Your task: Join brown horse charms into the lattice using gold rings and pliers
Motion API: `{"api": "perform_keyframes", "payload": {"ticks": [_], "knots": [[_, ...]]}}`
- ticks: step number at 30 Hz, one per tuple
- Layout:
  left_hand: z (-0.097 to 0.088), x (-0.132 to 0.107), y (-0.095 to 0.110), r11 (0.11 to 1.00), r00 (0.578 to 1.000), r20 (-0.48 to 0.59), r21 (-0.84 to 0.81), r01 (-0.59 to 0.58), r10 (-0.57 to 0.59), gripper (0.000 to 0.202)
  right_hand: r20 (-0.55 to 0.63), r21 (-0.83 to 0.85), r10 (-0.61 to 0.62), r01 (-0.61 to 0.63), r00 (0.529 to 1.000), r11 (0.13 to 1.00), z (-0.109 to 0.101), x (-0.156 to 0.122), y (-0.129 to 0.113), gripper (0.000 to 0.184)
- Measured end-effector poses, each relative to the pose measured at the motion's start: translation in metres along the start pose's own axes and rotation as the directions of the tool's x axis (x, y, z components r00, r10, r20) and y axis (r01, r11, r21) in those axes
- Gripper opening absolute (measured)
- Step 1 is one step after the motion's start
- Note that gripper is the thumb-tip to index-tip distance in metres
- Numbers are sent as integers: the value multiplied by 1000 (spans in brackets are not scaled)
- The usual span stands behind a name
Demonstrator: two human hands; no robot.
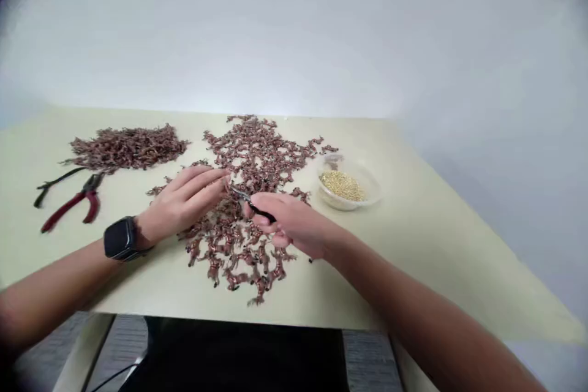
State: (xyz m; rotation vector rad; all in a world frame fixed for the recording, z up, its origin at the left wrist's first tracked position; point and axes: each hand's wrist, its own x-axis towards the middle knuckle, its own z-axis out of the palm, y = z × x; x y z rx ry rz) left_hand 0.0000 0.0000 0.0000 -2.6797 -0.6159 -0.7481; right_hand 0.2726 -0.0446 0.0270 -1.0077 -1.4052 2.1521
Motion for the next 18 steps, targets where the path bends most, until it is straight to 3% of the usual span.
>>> {"api": "perform_keyframes", "payload": {"ticks": [2, 4, 6, 8, 9, 11, 13, 18], "knots": [[2, 7, 5, 988, 991, -47, -101, 117, -122, 37, -114, -112, -84, 71, 990, 991, 0, 4, 2, 35], [3, 14, 12, 929, 963, -40, -276, 246, -266, 30, -231, -308, -227, 150, 946, 939, 0, 7, 5, 35], [3, 18, 19, 753, 890, 69, -507, 421, -451, 26, -323, -610, -467, 196, 823, 768, -3, 9, 9, 31], [3, 21, 25, 494, 825, 226, -708, 504, -518, 26, -291, -813, -652, 178, 700, 554, -8, 10, 12, 25], [3, 22, 28, 365, 807, 293, -776, 514, -513, 27, -248, -867, -702, 171, 667, 468, -10, 11, 13, 23], [3, 23, 31, 160, 787, 377, -847, 506, -489, 27, -158, -919, -747, 180, 646, 350, -14, 11, 15, 24], [3, 23, 32, 45, 775, 418, -867, 496, -474, 26, -81, -939, -748, 201, 658, 279, -17, 11, 15, 23], [4, 21, 31, -12, 770, 441, -871, 491, -461, 25, -23, -954, -719, 201, 694, 224, -18, 9, 13, 22]]}}
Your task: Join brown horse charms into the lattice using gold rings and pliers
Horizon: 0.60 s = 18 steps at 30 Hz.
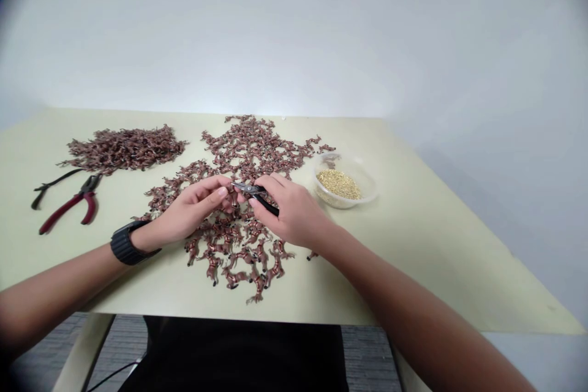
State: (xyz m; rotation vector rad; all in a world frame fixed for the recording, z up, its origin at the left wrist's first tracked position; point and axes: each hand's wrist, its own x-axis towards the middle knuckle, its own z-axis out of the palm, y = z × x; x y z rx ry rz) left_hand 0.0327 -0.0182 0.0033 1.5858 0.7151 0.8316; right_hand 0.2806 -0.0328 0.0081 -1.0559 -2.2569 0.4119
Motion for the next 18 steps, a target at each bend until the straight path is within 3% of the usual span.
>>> {"api": "perform_keyframes", "payload": {"ticks": [18], "knots": [[-1, 0, -3, 1000, 1000, -28, 19, -7, 8, 26, -13, -6, 27, -27, 1000, 1000, 0, 0, 3, 20]]}}
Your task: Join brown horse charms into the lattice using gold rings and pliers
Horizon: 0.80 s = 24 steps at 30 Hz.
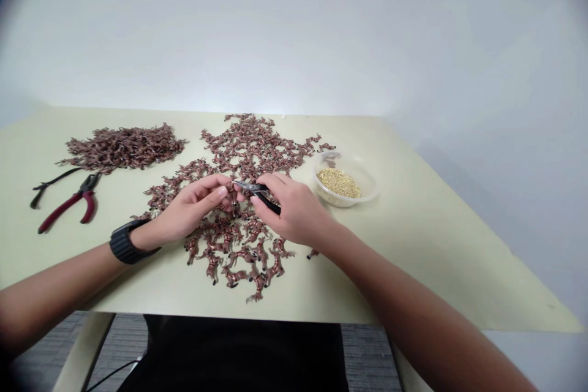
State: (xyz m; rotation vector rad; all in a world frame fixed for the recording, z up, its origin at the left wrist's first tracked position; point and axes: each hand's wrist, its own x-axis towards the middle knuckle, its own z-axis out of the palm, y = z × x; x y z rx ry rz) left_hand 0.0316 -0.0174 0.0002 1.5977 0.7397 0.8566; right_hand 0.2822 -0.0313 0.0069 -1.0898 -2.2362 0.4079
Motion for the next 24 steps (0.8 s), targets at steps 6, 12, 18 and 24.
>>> {"api": "perform_keyframes", "payload": {"ticks": [6, 12, 18, 24], "knots": [[0, -1, 0, 1000, 1000, -6, 11, 6, -6, 27, 16, -9, -2, 2, 1000, 1000, 0, 0, -1, 20], [0, -1, 0, 1000, 1000, -5, 1, 14, -14, 26, 27, -10, -8, 9, 1000, 1000, -1, 0, -3, 20], [0, -1, 1, 999, 1000, -5, 27, 17, -17, 27, 26, -20, 0, 1, 1000, 1000, -1, -1, -3, 21], [-1, -1, 3, 999, 1000, 2, 50, 13, -13, 24, 27, -20, 6, -5, 1000, 1000, 0, -1, -2, 22]]}}
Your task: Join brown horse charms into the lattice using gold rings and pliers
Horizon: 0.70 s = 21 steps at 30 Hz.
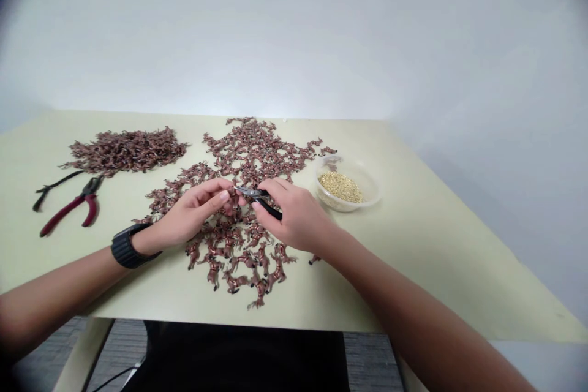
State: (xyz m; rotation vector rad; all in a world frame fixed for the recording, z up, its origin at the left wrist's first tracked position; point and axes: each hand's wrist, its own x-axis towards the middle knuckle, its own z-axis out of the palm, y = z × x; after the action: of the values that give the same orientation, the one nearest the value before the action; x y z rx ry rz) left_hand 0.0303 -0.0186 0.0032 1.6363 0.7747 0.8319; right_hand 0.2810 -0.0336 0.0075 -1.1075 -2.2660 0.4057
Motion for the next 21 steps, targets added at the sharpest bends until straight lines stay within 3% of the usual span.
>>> {"api": "perform_keyframes", "payload": {"ticks": [7, 10, 13, 15, 17, 19, 21], "knots": [[4, 0, 1, 999, 1000, 3, 49, -24, 24, 27, -4, 16, -6, 6, 1000, 1000, -2, 1, -2, 21], [0, -1, -2, 948, 989, -54, 297, -118, 140, 26, 34, 103, 56, -59, 998, 993, -3, 0, -7, 20], [-14, 0, -9, 703, 924, 22, 643, -305, 381, 26, 195, 323, 181, -237, 964, 916, -5, 0, -10, 27], [-26, 1, -13, 511, 865, 180, 744, -431, 468, 29, 379, 493, 221, -398, 898, 773, -6, 0, -11, 33], [-33, 2, -15, 421, 841, 255, 774, -473, 477, 34, 528, 589, 199, -525, 826, 615, -6, 2, -12, 38], [-32, 3, -14, 450, 854, 219, 773, -447, 473, 34, 535, 605, 214, -548, 817, 577, -4, 2, -12, 38], [-25, 4, -11, 580, 891, 85, 730, -360, 446, 31, 377, 541, 288, -462, 880, 703, -1, 2, -12, 35]]}}
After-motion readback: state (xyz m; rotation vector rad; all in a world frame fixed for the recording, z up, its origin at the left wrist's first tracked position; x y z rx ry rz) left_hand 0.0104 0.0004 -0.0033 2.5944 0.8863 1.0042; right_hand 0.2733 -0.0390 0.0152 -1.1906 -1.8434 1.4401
